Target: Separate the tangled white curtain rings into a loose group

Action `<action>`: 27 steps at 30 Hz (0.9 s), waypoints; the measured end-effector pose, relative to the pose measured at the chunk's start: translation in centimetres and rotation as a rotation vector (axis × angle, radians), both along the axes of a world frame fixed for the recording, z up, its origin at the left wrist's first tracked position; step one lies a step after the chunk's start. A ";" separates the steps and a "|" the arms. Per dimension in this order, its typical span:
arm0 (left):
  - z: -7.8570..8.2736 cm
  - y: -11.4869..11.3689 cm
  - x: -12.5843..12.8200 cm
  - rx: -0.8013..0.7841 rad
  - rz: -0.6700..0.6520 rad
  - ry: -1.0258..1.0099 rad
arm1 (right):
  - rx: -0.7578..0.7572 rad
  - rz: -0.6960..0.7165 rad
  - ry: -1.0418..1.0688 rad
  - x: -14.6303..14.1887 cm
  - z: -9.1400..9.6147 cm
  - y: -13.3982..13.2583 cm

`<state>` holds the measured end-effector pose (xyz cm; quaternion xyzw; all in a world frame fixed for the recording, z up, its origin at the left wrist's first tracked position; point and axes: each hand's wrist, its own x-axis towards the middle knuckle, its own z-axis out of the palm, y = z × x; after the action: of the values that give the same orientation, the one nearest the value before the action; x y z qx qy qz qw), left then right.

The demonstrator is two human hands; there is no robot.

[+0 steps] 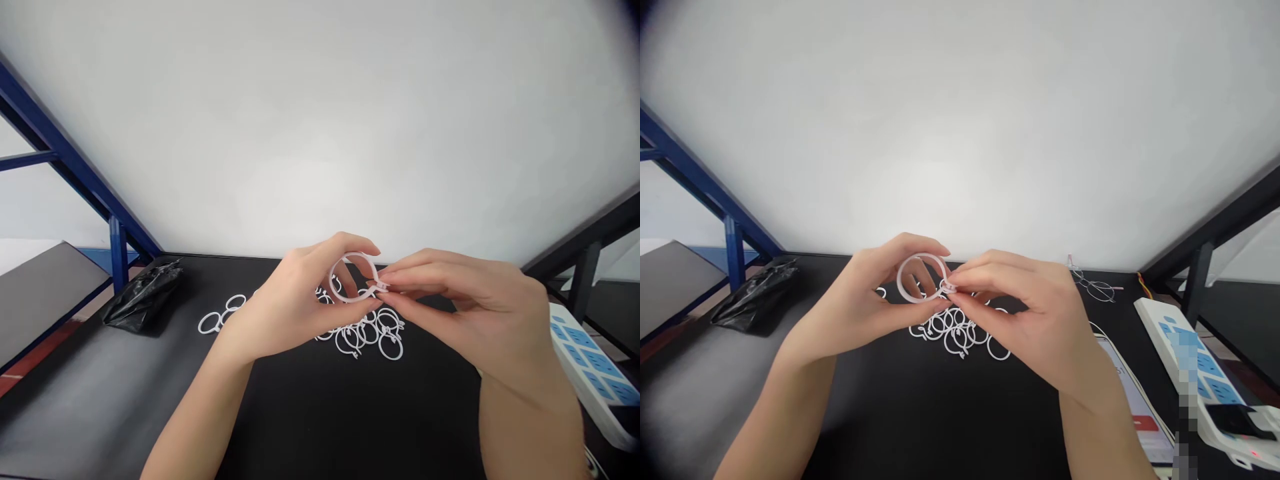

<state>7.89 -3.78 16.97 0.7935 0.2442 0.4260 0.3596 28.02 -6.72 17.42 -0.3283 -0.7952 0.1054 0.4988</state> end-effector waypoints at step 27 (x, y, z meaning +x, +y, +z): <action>-0.3 -0.9 -0.2 0.506 0.267 0.327 | 0.159 -0.158 -0.459 1.0 -0.8 -0.7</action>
<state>7.72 -4.64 16.65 0.8765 0.2870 0.3836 0.0482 29.02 -7.43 16.57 -0.3644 -0.8654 -0.0741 0.3360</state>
